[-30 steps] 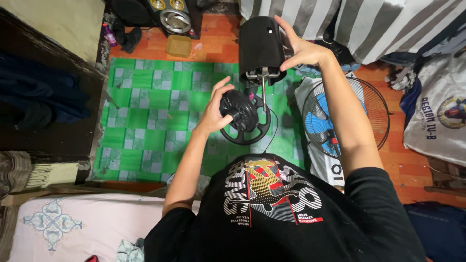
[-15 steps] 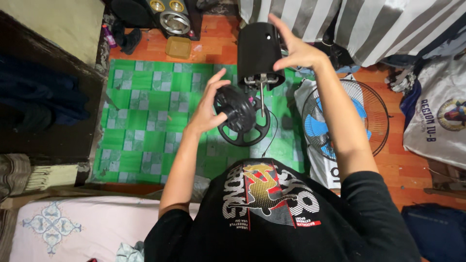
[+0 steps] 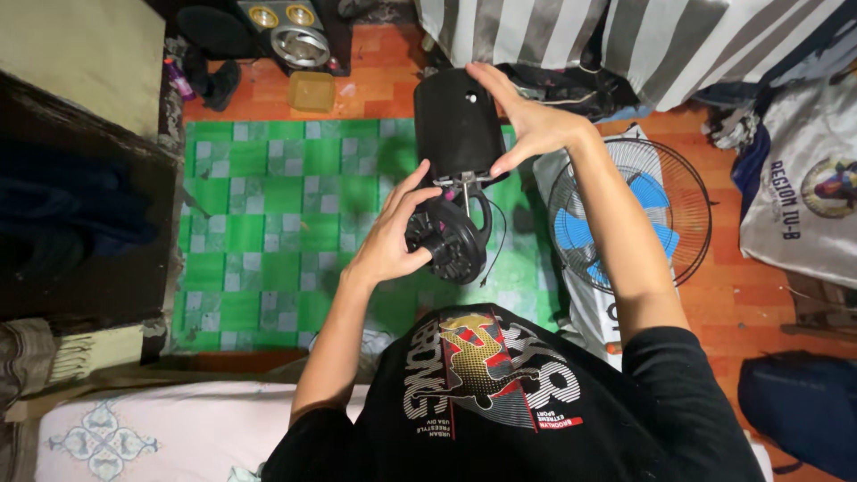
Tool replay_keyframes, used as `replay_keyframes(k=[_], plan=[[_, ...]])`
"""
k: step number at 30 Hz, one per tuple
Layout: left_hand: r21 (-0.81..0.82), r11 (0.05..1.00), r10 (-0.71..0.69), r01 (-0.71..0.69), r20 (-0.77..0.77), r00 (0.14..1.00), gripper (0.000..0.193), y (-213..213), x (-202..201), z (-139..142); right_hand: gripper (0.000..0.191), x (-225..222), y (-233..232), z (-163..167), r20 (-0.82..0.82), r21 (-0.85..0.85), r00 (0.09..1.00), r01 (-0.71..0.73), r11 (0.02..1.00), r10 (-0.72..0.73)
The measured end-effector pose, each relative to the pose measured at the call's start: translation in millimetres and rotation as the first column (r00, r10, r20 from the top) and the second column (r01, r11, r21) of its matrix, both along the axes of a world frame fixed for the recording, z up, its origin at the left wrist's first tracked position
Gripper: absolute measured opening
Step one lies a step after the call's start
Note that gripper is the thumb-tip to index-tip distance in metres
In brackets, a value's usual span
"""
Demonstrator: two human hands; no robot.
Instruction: The person fits a black cylindrical motor housing onto the shaft of a pedestal fan stand, aligning and pressing it into place, then uses a screwdriver to tighten screws on the housing. They hold the housing steady with one hand while driving screws with the other.
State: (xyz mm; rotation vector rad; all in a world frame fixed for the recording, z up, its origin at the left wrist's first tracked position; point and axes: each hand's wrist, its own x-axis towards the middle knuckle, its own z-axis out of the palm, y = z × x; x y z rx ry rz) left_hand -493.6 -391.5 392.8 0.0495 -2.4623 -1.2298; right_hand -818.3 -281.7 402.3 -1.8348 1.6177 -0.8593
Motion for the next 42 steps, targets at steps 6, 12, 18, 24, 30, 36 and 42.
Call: replay_keyframes(k=[6,12,18,24,30,36,42], plan=[[-0.023,1.000,-0.006,0.006,-0.019,1.000,0.077,-1,1,4,0.147,-1,-4,-6,0.023,0.000,1.000,-0.006,1.000,0.006],[0.007,1.000,0.012,-0.013,0.036,0.999,0.077,-3,8,-2,0.145,16,1,2,-0.004,-0.004,1.000,0.024,1.000,-0.024],[-0.069,0.978,0.192,-0.199,-0.097,0.976,0.077,28,20,-21,0.151,23,0,12,-0.002,0.009,0.999,0.033,0.999,-0.033],[-0.008,1.000,0.021,-0.021,-0.046,0.999,0.074,59,27,-36,0.148,19,-4,11,0.018,-0.020,1.000,0.026,0.999,-0.026],[-0.025,0.999,-0.038,0.038,0.018,0.999,0.077,54,12,-36,0.143,20,-7,7,0.078,-0.040,0.995,0.060,0.997,-0.057],[-0.033,0.998,-0.044,0.045,0.014,0.999,0.079,44,9,-34,0.143,22,-1,9,0.053,-0.036,0.994,0.094,0.995,-0.092],[-0.032,0.999,-0.009,0.010,0.032,0.999,0.080,49,6,-31,0.139,26,4,12,-0.058,-0.099,0.994,0.090,0.991,-0.096]])
